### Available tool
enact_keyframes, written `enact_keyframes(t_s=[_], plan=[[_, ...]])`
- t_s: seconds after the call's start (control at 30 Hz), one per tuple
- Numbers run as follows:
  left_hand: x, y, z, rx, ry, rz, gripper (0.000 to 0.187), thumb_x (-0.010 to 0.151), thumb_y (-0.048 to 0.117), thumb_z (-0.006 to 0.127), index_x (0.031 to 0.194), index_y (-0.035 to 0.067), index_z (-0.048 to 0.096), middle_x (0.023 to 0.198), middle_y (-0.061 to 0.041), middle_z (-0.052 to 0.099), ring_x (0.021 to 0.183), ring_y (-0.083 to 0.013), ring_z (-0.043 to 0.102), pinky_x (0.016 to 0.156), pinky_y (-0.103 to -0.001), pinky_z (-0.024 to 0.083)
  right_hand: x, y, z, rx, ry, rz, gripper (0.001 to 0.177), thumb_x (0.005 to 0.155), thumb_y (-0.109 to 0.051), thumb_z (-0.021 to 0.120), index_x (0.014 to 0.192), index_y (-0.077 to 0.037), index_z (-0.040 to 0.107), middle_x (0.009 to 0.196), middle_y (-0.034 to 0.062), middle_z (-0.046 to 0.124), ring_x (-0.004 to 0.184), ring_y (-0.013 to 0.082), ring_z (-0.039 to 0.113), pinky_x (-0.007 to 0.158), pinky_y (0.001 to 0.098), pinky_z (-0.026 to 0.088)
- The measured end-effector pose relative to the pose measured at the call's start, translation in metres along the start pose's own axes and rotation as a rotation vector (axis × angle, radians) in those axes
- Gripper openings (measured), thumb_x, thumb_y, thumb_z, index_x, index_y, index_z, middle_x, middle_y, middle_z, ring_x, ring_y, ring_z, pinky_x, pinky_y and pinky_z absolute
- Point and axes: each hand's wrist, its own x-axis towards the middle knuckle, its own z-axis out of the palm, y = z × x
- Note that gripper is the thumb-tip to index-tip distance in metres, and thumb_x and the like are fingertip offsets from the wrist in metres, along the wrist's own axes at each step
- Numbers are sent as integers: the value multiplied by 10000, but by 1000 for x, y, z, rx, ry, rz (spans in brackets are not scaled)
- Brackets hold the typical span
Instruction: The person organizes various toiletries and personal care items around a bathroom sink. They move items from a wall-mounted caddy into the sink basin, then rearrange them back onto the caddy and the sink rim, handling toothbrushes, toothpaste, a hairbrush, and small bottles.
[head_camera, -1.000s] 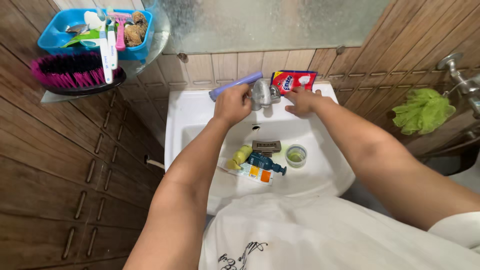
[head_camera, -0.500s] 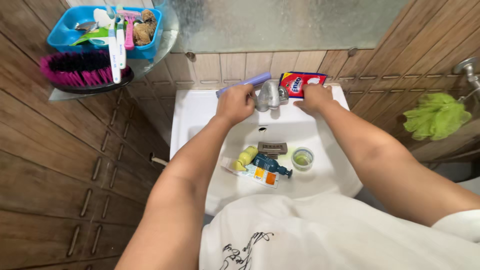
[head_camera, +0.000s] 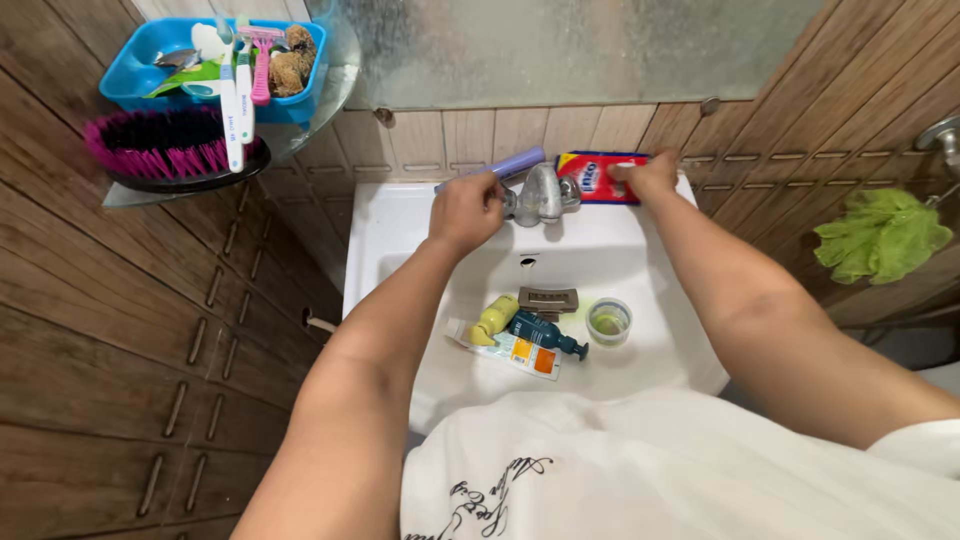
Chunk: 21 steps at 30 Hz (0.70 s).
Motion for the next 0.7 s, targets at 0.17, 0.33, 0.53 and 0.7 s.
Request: enact_keyframes(t_s=[0.17,0.33,0.53,0.7], plan=[[5,6,-8,-23,-46,-73,120,785,116,633,868,96,718,835,-131,736,813,-353,702,733,-459,551,22,38,18,340,-313,35,420,739,-101,858,1087,22,656,1015,145,702,894,215,660,739,386,547],[3,9,-14,-55,-8,-84,125,806,116,616,884,87,709,837,-126,742,816,-352,707,740,-458,549,8,49,-30,136,-221,-284,224,829,-119,837,1022,-44,752,855,15,709,776,127,632,689,310,508],[8,1,-3,-21,12,-73,112,831,108,623,918,95,693,911,-125,719,883,-347,682,782,-455,531,-79,-1,-135,-31,-405,-384,261,842,-150,824,1062,-30,749,781,34,594,739,148,529,648,317,435],[33,-10,19,219,-25,-125,298,837,142,678,1128,127,619,1200,-110,624,1201,-337,560,959,-495,484,-157,-54,-159,-111,-768,-229,278,785,-136,806,1055,-84,762,826,27,678,809,140,587,685,288,470]])
